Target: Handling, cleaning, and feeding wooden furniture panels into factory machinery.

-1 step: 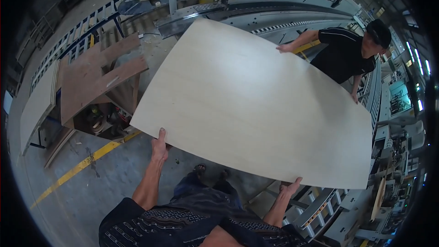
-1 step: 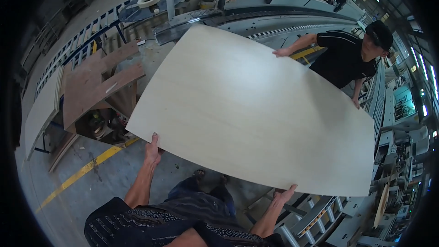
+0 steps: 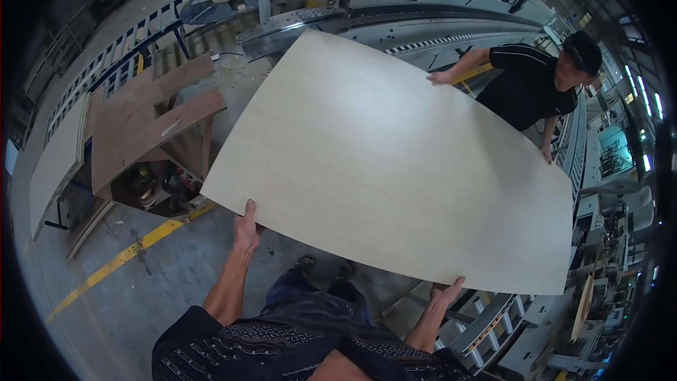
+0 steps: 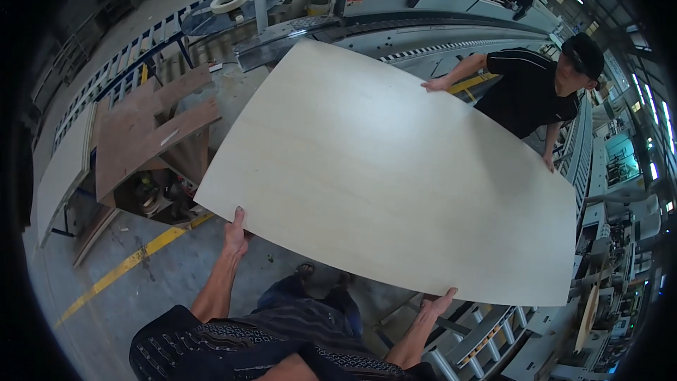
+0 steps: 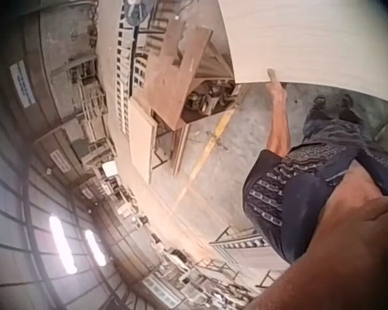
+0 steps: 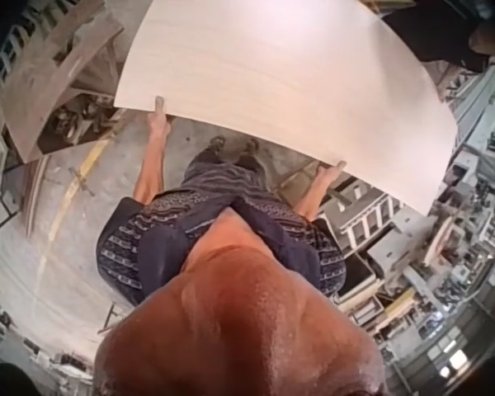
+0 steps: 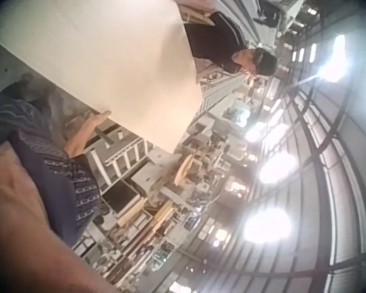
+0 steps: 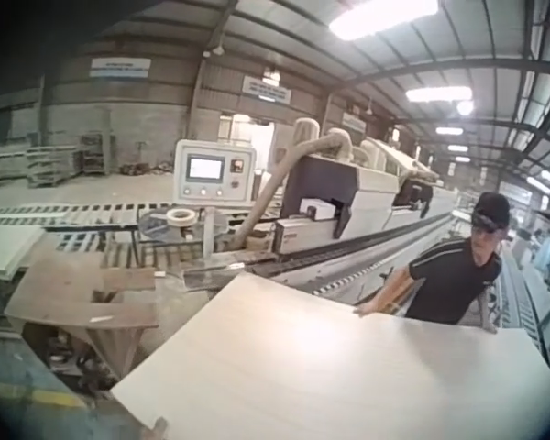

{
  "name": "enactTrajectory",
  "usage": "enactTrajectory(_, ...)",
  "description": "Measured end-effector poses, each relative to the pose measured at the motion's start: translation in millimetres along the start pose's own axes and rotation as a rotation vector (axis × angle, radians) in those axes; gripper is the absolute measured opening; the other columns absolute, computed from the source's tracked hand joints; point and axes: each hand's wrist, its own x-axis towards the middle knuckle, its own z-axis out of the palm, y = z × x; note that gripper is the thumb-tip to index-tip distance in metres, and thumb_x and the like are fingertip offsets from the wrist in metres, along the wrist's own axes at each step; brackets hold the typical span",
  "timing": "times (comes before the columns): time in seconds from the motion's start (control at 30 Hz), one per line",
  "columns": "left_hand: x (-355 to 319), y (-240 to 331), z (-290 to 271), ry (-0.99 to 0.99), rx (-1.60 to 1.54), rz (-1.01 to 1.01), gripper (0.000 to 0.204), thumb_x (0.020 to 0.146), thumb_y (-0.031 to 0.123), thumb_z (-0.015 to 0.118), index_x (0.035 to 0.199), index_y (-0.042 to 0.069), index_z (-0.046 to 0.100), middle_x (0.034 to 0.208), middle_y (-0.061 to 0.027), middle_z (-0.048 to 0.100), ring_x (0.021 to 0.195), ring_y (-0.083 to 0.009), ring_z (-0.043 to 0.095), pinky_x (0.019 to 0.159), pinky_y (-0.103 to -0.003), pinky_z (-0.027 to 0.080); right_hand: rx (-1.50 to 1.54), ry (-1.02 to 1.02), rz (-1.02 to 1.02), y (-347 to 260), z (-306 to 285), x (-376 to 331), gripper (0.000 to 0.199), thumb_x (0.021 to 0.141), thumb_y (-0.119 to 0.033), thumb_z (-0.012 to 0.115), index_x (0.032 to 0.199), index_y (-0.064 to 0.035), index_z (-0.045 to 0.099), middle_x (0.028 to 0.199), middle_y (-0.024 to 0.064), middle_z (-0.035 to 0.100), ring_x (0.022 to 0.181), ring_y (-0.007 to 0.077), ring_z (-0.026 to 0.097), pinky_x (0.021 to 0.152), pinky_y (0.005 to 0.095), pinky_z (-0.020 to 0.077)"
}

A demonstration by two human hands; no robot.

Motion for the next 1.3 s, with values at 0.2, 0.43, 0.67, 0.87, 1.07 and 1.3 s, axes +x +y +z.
enactTrajectory(0.2,44.0,-34.0,52.0,-0.109,0.001,0.13,0.06,0.093,0.033,0.067,0.134,-0.006,0.048,0.127,-0.0144,0.058,0.109,-0.024,0.06,0.095,-0.038,0.049,-0.02,0.119,-0.053,-26.5,-4.2,17.7,0.054,0.104,-0.044,0.031,0.145,-0.0096,0.038,0.144,0.0127,0.046,0.13,0.0345,0.048,0.107,0.0514,0.043)
enactTrajectory(0.43,129.3,-14.2,141.7,-0.122,0.027,0.165,0.057,0.091,0.031,0.07,0.127,-0.011,0.054,0.121,-0.016,0.063,0.103,-0.0237,0.062,0.089,-0.038,0.051,0.09,0.035,0.061,-15.7,37.2,12.8,0.054,0.104,-0.047,0.035,0.143,-0.0107,0.042,0.14,0.0142,0.05,0.125,0.0365,0.052,0.103,0.052,0.0466)
enactTrajectory(0.67,172.9,-13.3,213.1,-0.239,0.026,0.091,0.053,0.091,0.025,0.071,0.125,-0.012,0.053,0.118,-0.0187,0.063,0.101,-0.0241,0.063,0.089,-0.039,0.052,0.135,0.108,0.106,16.4,36.6,-10.9,0.053,0.103,-0.047,0.036,0.141,-0.0105,0.042,0.14,0.0162,0.049,0.125,0.0387,0.05,0.1,0.0569,0.0489)
enactTrajectory(0.87,174.5,-60.0,221.8,-0.341,0.04,0.018,0.047,0.088,0.023,0.075,0.123,-0.004,0.057,0.111,-0.0142,0.064,0.098,-0.0243,0.061,0.084,-0.046,0.051,0.303,0.071,0.119,67.3,47.2,-38.8,0.058,0.102,-0.047,0.043,0.143,-0.0071,0.04,0.144,0.0161,0.044,0.131,0.035,0.043,0.109,0.0538,0.0382)
enactTrajectory(1.07,27.7,-124.5,246.9,-0.636,0.124,-0.255,0.06,0.102,0.041,0.048,0.142,-0.003,0.04,0.139,-0.0163,0.051,0.124,-0.0342,0.053,0.106,-0.053,0.043,0.016,0.199,0.222,93.8,60.2,-46.8,0.068,0.097,-0.048,0.056,0.14,0.0014,0.038,0.144,0.0197,0.043,0.13,0.031,0.047,0.105,0.052,0.0415)
enactTrajectory(1.3,-88.7,-203.1,262.6,-0.67,0.212,-0.412,0.065,0.098,0.051,0.053,0.147,0.011,0.037,0.146,-0.0093,0.044,0.13,-0.0302,0.044,0.109,-0.049,0.039,-0.606,-0.231,0.011,-61.4,-51.1,-106.0,0.037,0.094,-0.033,0.06,0.1,0.0028,0.068,0.088,0.0097,0.071,0.077,0.0183,0.068,0.071,0.0335,0.0571)
